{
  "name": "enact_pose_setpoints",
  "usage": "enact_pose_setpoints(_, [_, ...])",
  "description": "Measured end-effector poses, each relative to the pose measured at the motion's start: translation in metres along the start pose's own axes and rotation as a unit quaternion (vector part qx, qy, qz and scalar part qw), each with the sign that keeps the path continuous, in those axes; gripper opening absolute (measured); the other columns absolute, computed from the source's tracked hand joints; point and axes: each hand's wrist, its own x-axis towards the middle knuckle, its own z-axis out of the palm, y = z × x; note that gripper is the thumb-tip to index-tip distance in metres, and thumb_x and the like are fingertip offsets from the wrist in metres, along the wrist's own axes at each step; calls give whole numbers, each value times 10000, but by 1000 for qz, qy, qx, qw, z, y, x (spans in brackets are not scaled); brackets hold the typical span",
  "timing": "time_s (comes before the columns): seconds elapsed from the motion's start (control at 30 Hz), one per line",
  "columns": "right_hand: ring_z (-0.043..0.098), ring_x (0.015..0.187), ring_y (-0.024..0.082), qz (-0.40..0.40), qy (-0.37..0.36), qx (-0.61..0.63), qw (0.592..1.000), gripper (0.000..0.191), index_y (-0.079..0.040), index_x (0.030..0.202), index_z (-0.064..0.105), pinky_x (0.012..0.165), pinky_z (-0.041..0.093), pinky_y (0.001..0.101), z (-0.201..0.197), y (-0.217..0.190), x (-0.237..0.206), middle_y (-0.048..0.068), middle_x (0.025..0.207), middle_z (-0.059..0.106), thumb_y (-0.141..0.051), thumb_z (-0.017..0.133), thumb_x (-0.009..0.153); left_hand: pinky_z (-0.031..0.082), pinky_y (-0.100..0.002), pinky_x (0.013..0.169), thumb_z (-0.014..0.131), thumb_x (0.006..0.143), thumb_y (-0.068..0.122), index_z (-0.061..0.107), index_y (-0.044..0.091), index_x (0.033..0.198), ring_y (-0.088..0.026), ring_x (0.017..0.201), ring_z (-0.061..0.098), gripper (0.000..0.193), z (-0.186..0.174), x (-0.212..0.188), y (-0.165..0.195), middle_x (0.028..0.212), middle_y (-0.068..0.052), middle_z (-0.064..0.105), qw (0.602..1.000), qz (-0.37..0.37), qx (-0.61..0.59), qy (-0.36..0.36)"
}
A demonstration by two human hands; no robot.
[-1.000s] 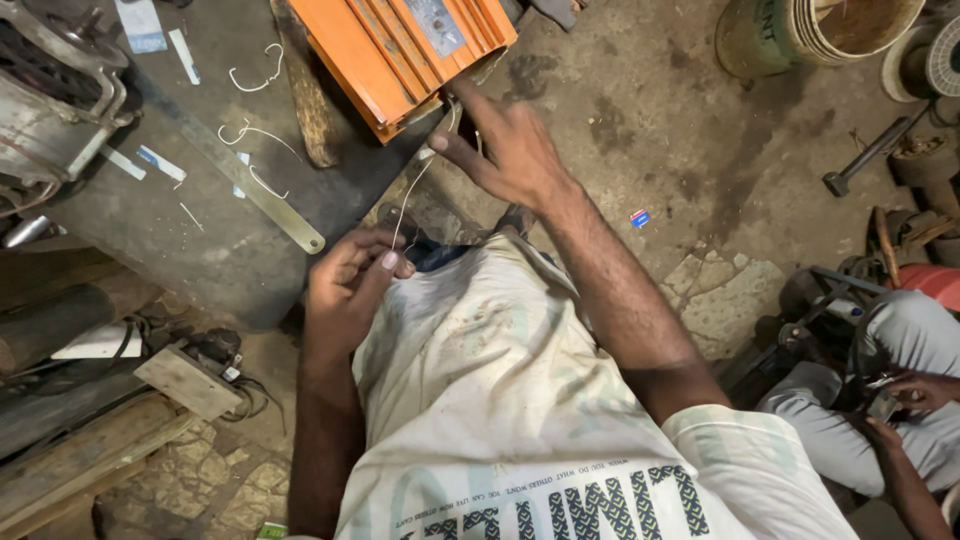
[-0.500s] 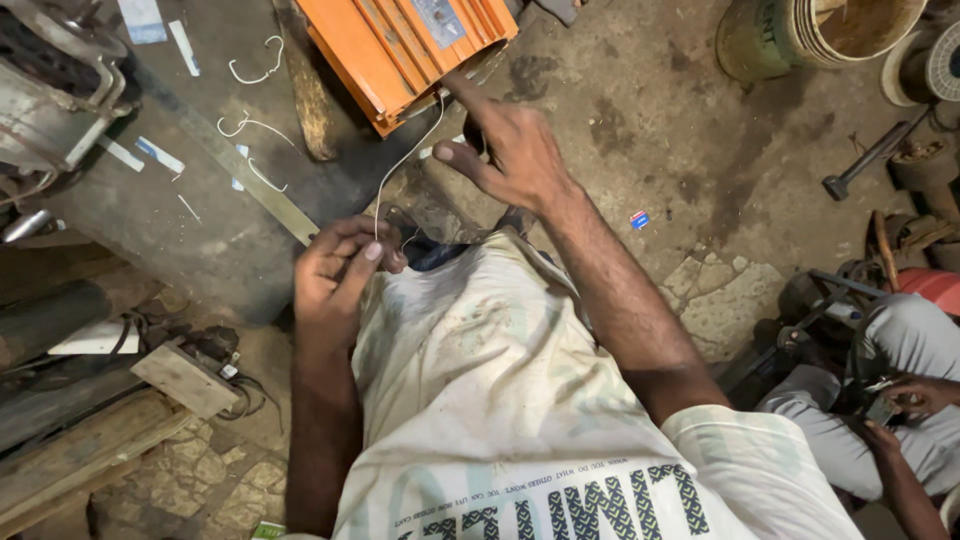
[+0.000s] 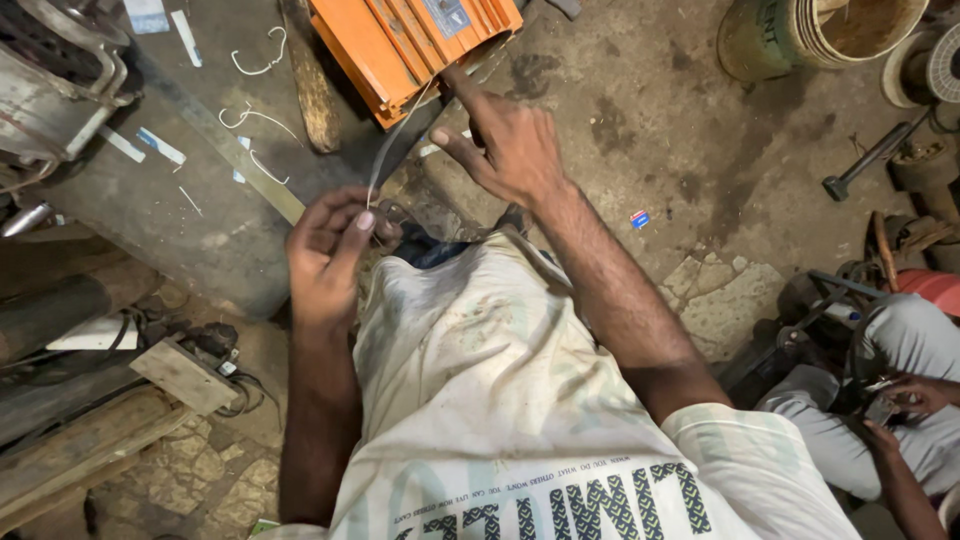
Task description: The person inserts a white wire into an orange finned electrical component, retrieves a hammer from a drawer, and uses it to tap the component. The person then uses scissors to cut the wire and continues inserting and adjusting the wire into the component.
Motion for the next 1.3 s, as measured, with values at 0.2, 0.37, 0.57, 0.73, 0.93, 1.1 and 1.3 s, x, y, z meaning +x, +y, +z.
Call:
enact_pose_setpoints(0.2, [672,639,177,-67,47,-1,997,659,-167,1589,409,644,589,393,7,1,0,104,872,703,-559,596,1093,568,-290,801,629,1042,30,600,-57,1269,-158,861,695,245,8,9,3,980,-113,723,1000,3,5,-3])
enact_pose_setpoints(0.37, [675,618,167,-33,30,53,998,683,-169,1610,378,665,609,386,3,2,-3,51,723,669,-549,617,1095,580,-283,763,627,1031,39,604,-47,1260,-167,882,719,246,12,16,5,988,-107,720,1000,-6,10,16])
enact_pose_setpoints(0.57, [654,544,195,4,-11,-27,1000,699,-192,1592,410,553,552,414,1,2,-1,79,747,696,-534,666,1039,581,-283,788,624,1037,24,601,-45,1262,-161,899,712,236,15,16,6,1017,-103,727,1000,4,3,-3])
enact_pose_setpoints(0.73, [687,618,189,-30,16,18,999,707,-211,1622,367,609,570,399,1,1,-3,72,792,713,-567,626,1069,585,-280,841,620,1039,13,598,-40,1270,-148,938,706,238,20,16,6,1056,-97,732,1000,10,12,-19])
enact_pose_setpoints(0.93, [684,606,173,-21,12,-18,1000,693,-209,1613,382,572,554,392,4,1,-2,76,812,707,-611,580,1085,540,-245,813,632,1043,18,601,-33,1282,-129,944,690,246,28,18,6,1092,-113,744,999,11,29,-24])
enact_pose_setpoints(1.1, [617,526,163,-37,7,-60,997,718,-186,1600,406,498,507,398,11,5,-1,63,744,688,-639,544,1059,476,-213,626,646,1011,35,598,-9,1268,-132,847,681,265,32,23,7,1065,-118,756,999,-34,30,22])
enact_pose_setpoints(1.3, [561,501,92,-57,92,-48,993,620,-145,1558,488,502,503,339,16,20,1,5,671,648,-578,552,1119,602,-275,933,659,1033,5,577,-16,1271,-174,1029,729,253,34,29,0,1103,-134,738,999,35,-7,-12])
